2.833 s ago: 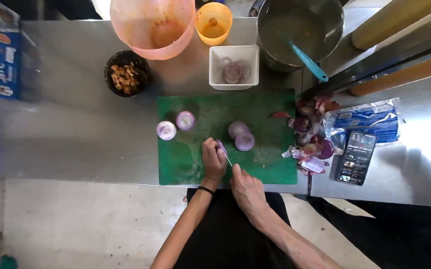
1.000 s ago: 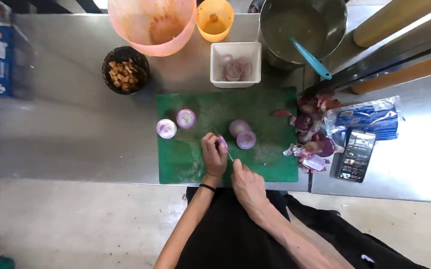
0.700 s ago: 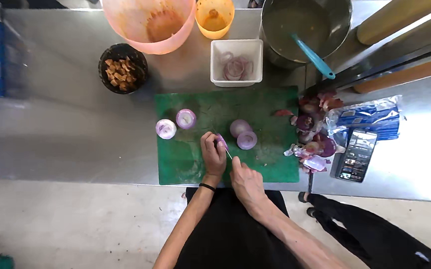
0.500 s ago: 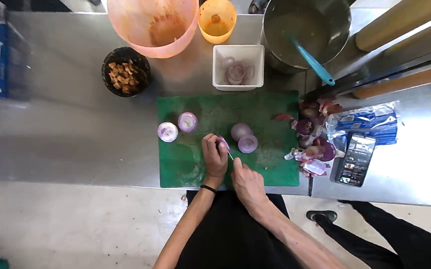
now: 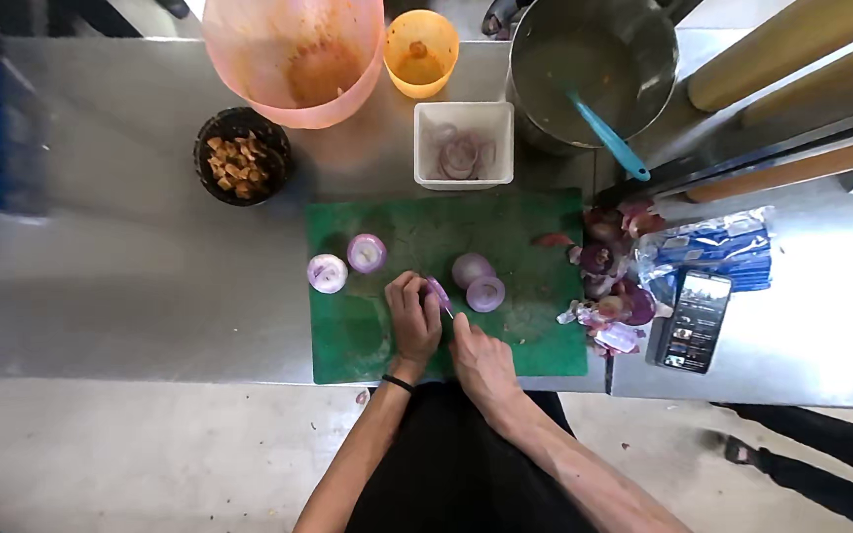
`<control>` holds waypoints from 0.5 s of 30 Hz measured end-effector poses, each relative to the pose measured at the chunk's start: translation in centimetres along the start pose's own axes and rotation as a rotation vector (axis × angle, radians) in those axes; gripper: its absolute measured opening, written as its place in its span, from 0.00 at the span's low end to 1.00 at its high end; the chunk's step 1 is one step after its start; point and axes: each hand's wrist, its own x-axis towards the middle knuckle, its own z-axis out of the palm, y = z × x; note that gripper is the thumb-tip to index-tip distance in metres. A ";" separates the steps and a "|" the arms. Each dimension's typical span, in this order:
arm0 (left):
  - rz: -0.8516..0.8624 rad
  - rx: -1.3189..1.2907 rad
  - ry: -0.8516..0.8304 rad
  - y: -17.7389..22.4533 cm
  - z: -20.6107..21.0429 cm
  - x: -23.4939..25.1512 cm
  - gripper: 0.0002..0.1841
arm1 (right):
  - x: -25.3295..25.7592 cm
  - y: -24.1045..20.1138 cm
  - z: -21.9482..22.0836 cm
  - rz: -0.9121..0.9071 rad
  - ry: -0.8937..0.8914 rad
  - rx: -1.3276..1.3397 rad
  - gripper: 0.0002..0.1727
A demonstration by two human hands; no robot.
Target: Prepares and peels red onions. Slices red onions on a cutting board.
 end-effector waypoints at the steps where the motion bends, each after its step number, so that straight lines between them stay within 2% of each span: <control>1: 0.092 0.046 -0.032 -0.6 -0.4 -0.1 0.18 | 0.1 0.0 -0.1 -0.003 -0.006 -0.007 0.08; 4: 0.291 0.166 -0.178 -1.7 -1.6 -0.2 0.27 | 0.0 -0.3 -0.1 -0.001 -0.037 -0.031 0.08; 7: 0.385 0.192 -0.252 -1.7 -1.8 1.0 0.25 | 0.0 -0.3 0.0 0.003 -0.030 -0.036 0.09; 11: 0.431 0.163 -0.221 -2.2 -1.6 1.4 0.22 | 0.0 -0.4 0.0 0.008 -0.023 -0.040 0.08; 15: 0.362 0.140 -0.195 -2.2 -1.4 1.7 0.24 | 0.8 -0.6 0.1 0.002 -0.017 -0.036 0.09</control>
